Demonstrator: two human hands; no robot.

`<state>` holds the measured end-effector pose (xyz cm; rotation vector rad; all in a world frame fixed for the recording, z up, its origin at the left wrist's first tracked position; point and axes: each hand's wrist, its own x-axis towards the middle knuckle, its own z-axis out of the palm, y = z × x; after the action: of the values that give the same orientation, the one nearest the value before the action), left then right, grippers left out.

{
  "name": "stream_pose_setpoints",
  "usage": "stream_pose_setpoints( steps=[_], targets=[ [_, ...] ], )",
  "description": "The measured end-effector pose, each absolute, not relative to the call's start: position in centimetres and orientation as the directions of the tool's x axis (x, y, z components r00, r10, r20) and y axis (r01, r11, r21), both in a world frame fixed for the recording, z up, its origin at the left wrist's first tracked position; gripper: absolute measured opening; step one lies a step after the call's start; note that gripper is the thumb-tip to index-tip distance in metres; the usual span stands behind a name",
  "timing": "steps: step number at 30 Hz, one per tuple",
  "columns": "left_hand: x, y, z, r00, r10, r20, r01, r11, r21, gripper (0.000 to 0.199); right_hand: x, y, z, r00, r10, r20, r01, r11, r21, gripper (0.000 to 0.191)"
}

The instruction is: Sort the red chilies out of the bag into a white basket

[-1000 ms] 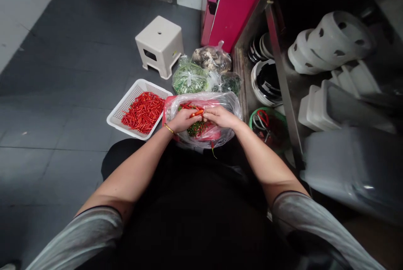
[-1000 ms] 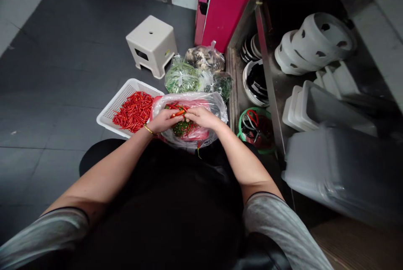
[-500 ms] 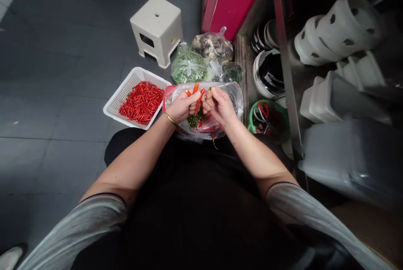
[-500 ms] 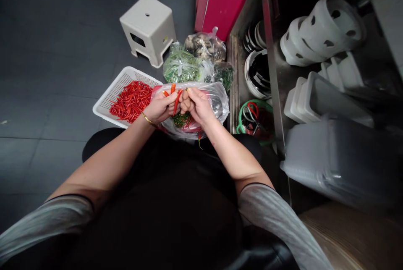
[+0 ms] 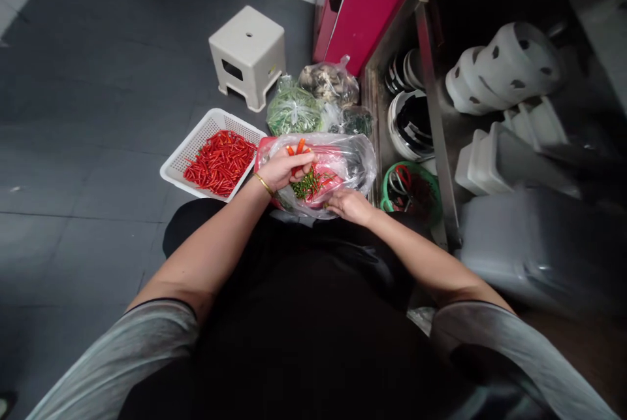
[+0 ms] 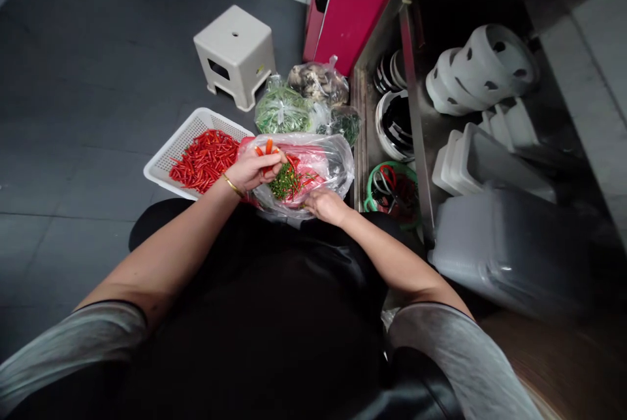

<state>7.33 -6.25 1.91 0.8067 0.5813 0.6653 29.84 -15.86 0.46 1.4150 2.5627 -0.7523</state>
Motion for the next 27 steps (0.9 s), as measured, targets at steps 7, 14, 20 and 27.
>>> stream_pose_setpoints(
  steps=[7,14,20,27],
  targets=[
    [8.9,-7.0,0.4,0.63,0.71,-0.315,0.022,0.39,0.921,0.035,27.8,-11.1,2.8,-0.168,0.972,-0.165,0.543,-0.048,-0.838,0.033],
    [8.3,-6.6,1.3,0.685,0.639,-0.349,-0.097,0.554,0.827,0.034,27.7,-10.0,2.0,-0.149,0.978,-0.148,0.976,0.12,-0.183,0.032],
    [7.2,-6.2,2.1,0.707,0.688,-0.166,-0.276,0.484,0.83,0.038,28.1,-10.0,-2.0,-0.302,0.793,-0.529,0.92,0.388,0.057,0.036],
    [7.9,-6.3,1.0,0.589,0.76,-0.275,-0.186,0.458,0.869,0.041,30.2,-8.7,0.1,-0.25,0.929,-0.272,0.935,0.159,-0.316,0.016]
  ],
)
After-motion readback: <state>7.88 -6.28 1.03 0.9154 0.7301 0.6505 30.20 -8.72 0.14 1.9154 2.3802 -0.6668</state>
